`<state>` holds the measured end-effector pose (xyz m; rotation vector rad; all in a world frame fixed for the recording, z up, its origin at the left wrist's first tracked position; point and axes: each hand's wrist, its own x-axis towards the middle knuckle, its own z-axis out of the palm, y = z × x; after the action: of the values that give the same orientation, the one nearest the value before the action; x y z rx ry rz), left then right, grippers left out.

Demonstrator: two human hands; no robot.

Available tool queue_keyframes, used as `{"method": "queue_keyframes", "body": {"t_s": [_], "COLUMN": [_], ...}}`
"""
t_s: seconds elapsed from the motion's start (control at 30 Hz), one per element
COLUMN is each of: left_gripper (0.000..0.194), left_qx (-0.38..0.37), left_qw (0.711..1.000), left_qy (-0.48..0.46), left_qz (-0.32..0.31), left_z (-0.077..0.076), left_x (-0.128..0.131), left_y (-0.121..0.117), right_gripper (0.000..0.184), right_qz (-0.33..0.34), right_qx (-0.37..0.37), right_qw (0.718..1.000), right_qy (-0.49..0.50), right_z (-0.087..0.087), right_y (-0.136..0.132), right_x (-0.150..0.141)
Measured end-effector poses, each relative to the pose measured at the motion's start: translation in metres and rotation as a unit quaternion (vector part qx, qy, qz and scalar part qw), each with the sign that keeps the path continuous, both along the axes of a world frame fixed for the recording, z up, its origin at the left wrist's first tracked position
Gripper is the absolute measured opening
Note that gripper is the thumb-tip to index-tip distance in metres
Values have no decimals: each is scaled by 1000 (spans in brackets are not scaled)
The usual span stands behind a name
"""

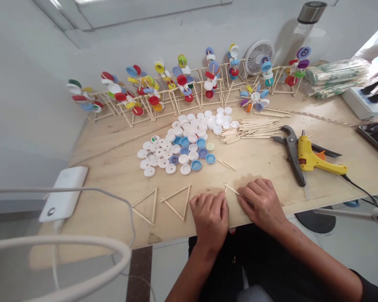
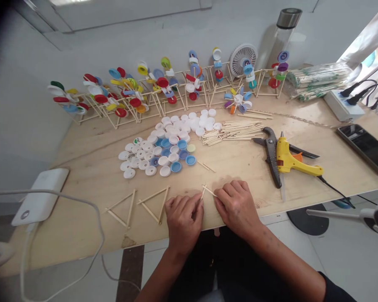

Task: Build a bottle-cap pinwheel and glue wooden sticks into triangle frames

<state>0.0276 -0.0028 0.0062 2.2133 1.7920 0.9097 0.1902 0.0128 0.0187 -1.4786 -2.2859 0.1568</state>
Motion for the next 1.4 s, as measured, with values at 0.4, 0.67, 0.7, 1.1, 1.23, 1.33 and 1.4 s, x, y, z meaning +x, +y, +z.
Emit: {"method": "queue_keyframes", "body": {"t_s": [0.4, 0.67, 0.7, 1.1, 1.23, 1.33, 1.4], "left_gripper": [15, 17, 18, 19, 18, 19, 20], "left_qx": [14, 0, 0, 2, 0, -6, -7], "left_qw": [1000, 999, 999, 998, 998, 999, 999], "left_qy": [-4, -32, -37, -60, -56, -44, -35], "left_qz": [3, -3, -1, 2, -8, -19, -27], "left_z": [-4, 1, 2, 3, 4, 3, 2], "left_x": [1, -3, -4, -15, -12, -12, -12], "left_y": [0, -5, -6, -9, -8, -7, -6], "right_gripper": [17, 13, 13, 12, 11, 9, 8], "right_qz": [4, 0, -1, -38, -37, -47, -69], "right_qx": [10, -5, -11, -22, -11, 26, 68], "right_qw": [1000, 1000, 1000, 994, 993, 993, 991], "right_qy": [-7, 15, 26, 104, 108, 110, 96], "right_z": [-1, 0, 0, 2, 7, 16, 22], "right_y": [-1, -1, -1, -2, -5, -5, -2], "right_x": [0, 2, 3, 19, 24, 35, 48]}}
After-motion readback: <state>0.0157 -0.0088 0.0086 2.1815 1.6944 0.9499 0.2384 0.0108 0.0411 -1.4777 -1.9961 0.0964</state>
